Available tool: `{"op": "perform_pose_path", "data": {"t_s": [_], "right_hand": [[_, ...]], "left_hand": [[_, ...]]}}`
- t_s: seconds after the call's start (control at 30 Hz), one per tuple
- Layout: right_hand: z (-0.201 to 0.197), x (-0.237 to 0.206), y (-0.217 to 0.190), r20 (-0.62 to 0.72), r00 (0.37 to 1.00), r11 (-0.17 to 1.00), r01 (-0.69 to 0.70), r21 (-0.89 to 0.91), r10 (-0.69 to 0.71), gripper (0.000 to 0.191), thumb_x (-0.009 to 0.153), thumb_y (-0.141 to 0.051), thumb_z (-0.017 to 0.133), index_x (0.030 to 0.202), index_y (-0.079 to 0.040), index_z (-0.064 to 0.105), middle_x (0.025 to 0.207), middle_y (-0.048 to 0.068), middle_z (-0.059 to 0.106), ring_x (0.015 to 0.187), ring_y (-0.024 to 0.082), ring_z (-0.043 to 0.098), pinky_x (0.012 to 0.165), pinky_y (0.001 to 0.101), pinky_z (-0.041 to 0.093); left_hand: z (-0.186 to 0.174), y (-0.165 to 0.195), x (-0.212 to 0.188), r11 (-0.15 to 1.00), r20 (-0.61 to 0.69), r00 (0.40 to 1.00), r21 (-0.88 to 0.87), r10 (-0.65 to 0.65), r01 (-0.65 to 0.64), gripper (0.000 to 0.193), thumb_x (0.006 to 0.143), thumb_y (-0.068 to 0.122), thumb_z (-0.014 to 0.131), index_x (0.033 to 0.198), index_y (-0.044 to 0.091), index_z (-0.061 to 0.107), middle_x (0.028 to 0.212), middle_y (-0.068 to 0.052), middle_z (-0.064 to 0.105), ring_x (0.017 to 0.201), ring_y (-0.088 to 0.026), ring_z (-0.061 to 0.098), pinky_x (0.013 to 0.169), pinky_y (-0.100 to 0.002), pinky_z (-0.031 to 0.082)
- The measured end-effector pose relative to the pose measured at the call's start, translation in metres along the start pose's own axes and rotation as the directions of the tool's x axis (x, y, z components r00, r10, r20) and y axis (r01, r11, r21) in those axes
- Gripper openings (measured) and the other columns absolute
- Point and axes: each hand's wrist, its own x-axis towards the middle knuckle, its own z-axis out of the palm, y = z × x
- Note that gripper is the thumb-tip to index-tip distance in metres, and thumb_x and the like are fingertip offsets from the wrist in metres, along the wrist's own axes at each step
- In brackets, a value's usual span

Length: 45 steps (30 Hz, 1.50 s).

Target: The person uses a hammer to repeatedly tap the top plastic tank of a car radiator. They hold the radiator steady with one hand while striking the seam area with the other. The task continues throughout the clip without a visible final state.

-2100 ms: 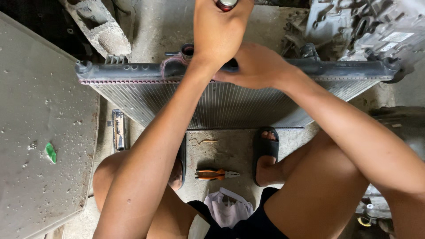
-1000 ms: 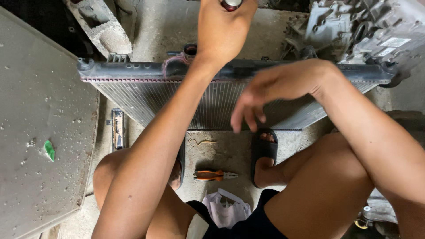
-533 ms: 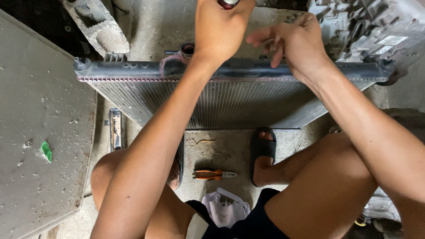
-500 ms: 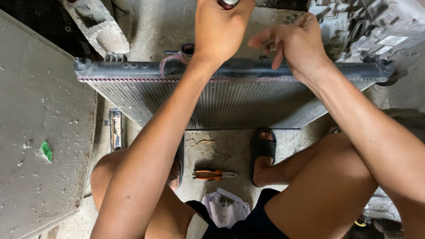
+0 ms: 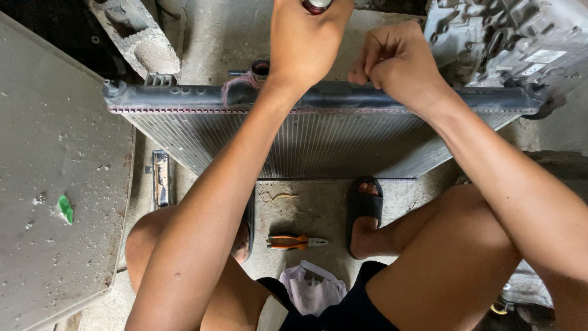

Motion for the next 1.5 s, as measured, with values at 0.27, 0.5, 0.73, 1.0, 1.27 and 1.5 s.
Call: {"op": "perform_pose_path", "data": {"t_s": [0.27,0.5,0.73,1.0,1.27,1.5], "right_hand": [[0.009,-0.004,-0.010,0.015,0.994,0.984,-0.104,-0.142,0.107,0.021,0.064,0.016,0.038,0.057,-0.001,0.048,0.057,0.011,0.053,0.055,0.019,0.050,0.050,0.0321,0.036],[0.043,-0.015,-0.047,0.647,0.470,0.798,-0.299,-0.524,0.601,0.025,0.096,-0.014,0.048,0.109,-0.011,0.070,0.097,0.006,0.079,0.090,0.011,0.074,0.088,0.0296,0.058],[0.071,-0.036,-0.069,0.885,-0.135,0.816,-0.344,-0.464,0.447,0.048,0.105,-0.040,0.036,0.130,-0.008,0.063,0.118,-0.001,0.073,0.102,0.010,0.068,0.087,0.0292,0.055],[0.043,-0.034,-0.081,0.949,0.274,0.878,-0.478,-0.007,0.157,0.056,0.105,-0.048,0.044,0.110,0.000,0.072,0.101,0.006,0.079,0.091,0.016,0.073,0.081,0.0315,0.060],[0.032,-0.027,-0.054,-0.141,0.933,0.697,-0.141,0.703,0.331,0.059,0.101,-0.054,0.059,0.062,-0.019,0.033,0.060,-0.005,0.027,0.058,0.012,0.029,0.056,0.0319,0.024],[0.026,-0.028,-0.040,-0.299,0.905,0.796,-0.068,0.602,0.303,0.053,0.100,-0.050,0.061,0.065,-0.020,0.034,0.058,-0.005,0.026,0.055,0.011,0.026,0.054,0.0315,0.024]], "left_hand": [[0.005,0.004,0.002,0.999,-0.005,0.999,-0.017,-0.031,0.031,0.027,0.091,0.005,0.068,0.072,0.001,0.050,0.057,0.002,0.046,0.055,-0.007,0.044,0.054,-0.031,0.036],[0.007,0.003,0.001,1.000,-0.027,1.000,-0.029,0.000,0.000,0.026,0.091,0.004,0.067,0.074,0.001,0.048,0.059,0.001,0.044,0.057,-0.007,0.044,0.056,-0.032,0.038],[-0.001,0.010,-0.007,1.000,0.024,0.999,0.011,-0.022,0.022,0.026,0.091,0.005,0.065,0.071,0.001,0.049,0.056,0.002,0.045,0.053,-0.008,0.044,0.053,-0.031,0.036],[0.004,0.020,-0.007,0.999,-0.008,1.000,0.053,0.001,-0.001,0.026,0.092,0.010,0.068,0.074,0.000,0.052,0.057,0.000,0.046,0.055,-0.006,0.045,0.053,-0.032,0.038],[0.005,0.019,-0.004,1.000,-0.016,1.000,0.003,-0.022,0.022,0.026,0.091,0.008,0.068,0.073,0.001,0.051,0.057,0.001,0.048,0.056,-0.006,0.046,0.053,-0.032,0.038],[0.010,0.017,-0.005,0.998,-0.018,1.000,0.049,-0.024,0.025,0.029,0.093,0.010,0.069,0.072,0.001,0.051,0.056,0.000,0.045,0.054,-0.007,0.044,0.052,-0.032,0.037]]}}
